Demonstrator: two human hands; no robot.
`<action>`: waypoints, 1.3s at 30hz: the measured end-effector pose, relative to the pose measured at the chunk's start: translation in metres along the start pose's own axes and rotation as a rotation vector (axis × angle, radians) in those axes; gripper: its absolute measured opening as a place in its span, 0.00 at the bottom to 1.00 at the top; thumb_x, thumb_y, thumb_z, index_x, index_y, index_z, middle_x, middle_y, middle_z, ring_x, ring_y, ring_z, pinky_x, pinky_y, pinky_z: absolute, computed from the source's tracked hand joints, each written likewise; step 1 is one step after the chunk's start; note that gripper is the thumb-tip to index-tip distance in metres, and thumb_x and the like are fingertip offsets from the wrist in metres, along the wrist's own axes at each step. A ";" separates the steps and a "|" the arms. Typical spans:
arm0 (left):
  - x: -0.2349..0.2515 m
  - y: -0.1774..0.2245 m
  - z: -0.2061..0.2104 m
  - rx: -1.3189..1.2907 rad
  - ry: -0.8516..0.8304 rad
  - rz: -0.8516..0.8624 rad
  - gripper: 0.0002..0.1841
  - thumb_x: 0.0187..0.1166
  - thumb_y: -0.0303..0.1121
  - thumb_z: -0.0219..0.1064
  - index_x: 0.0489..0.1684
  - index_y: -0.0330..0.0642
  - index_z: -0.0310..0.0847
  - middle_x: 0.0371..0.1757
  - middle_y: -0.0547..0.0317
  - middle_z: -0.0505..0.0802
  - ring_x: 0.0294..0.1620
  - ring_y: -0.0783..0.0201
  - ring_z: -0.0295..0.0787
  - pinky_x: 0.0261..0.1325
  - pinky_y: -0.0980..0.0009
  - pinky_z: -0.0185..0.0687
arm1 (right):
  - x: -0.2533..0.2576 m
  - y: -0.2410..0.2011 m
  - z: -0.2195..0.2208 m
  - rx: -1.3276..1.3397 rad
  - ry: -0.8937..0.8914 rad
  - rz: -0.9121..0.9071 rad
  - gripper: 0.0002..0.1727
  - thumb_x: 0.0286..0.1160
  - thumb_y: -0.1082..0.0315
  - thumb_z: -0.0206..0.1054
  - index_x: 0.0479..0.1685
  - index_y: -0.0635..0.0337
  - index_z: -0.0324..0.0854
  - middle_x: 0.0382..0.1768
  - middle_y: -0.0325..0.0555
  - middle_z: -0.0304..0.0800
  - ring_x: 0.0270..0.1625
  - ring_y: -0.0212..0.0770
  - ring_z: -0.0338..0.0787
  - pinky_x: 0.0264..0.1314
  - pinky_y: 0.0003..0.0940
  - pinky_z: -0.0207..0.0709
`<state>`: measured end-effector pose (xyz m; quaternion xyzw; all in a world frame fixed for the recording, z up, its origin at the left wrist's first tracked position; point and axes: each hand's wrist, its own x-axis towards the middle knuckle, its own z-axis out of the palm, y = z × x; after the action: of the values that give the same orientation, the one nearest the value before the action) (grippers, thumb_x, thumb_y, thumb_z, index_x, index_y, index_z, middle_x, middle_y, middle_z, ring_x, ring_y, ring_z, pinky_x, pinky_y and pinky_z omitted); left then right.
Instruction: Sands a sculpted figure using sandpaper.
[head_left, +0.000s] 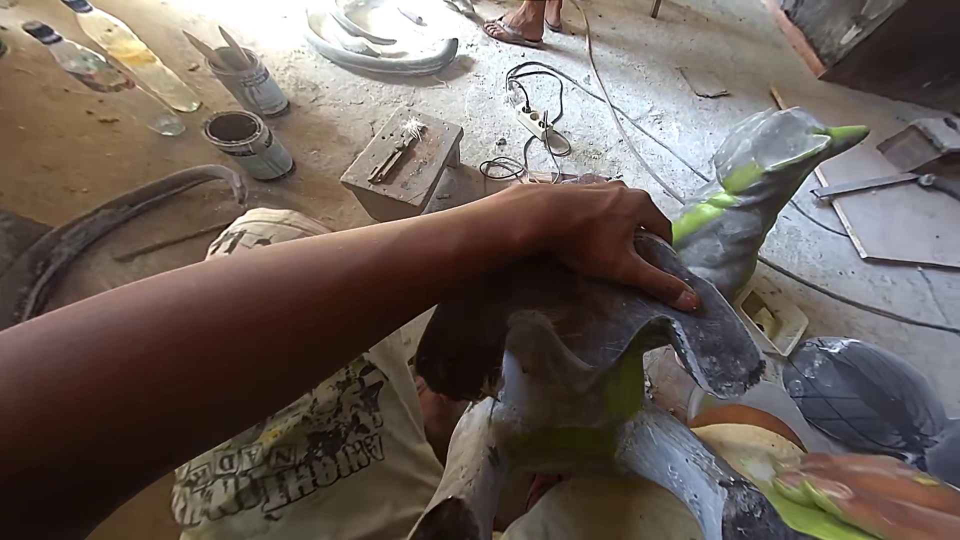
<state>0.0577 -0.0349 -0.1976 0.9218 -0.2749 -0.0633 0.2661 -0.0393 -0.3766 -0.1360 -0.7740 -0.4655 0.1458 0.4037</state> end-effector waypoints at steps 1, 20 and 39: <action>0.004 0.004 0.002 0.002 -0.004 0.008 0.36 0.65 0.80 0.61 0.58 0.66 0.90 0.42 0.73 0.94 0.45 0.75 0.90 0.48 0.61 0.86 | 0.002 0.006 -0.004 -0.023 -0.061 0.017 0.17 0.85 0.66 0.62 0.61 0.67 0.87 0.57 0.61 0.93 0.67 0.49 0.90 0.75 0.47 0.80; 0.049 0.033 0.017 0.079 -0.086 -0.038 0.38 0.63 0.81 0.60 0.46 0.57 0.89 0.33 0.64 0.89 0.38 0.64 0.88 0.39 0.53 0.82 | 0.019 0.068 0.009 -0.375 -0.371 0.139 0.21 0.83 0.68 0.54 0.65 0.45 0.88 0.63 0.36 0.92 0.65 0.31 0.90 0.68 0.31 0.85; 0.043 0.039 0.017 0.042 -0.073 -0.078 0.38 0.59 0.82 0.63 0.47 0.59 0.89 0.38 0.65 0.91 0.43 0.63 0.90 0.42 0.51 0.85 | 0.032 0.015 -0.015 -0.720 -0.883 0.449 0.23 0.79 0.77 0.58 0.70 0.51 0.84 0.63 0.53 0.88 0.59 0.59 0.92 0.50 0.59 0.86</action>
<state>0.0708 -0.0930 -0.1906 0.9342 -0.2497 -0.1012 0.2340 -0.0047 -0.3610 -0.1326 -0.8074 -0.4345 0.3677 -0.1550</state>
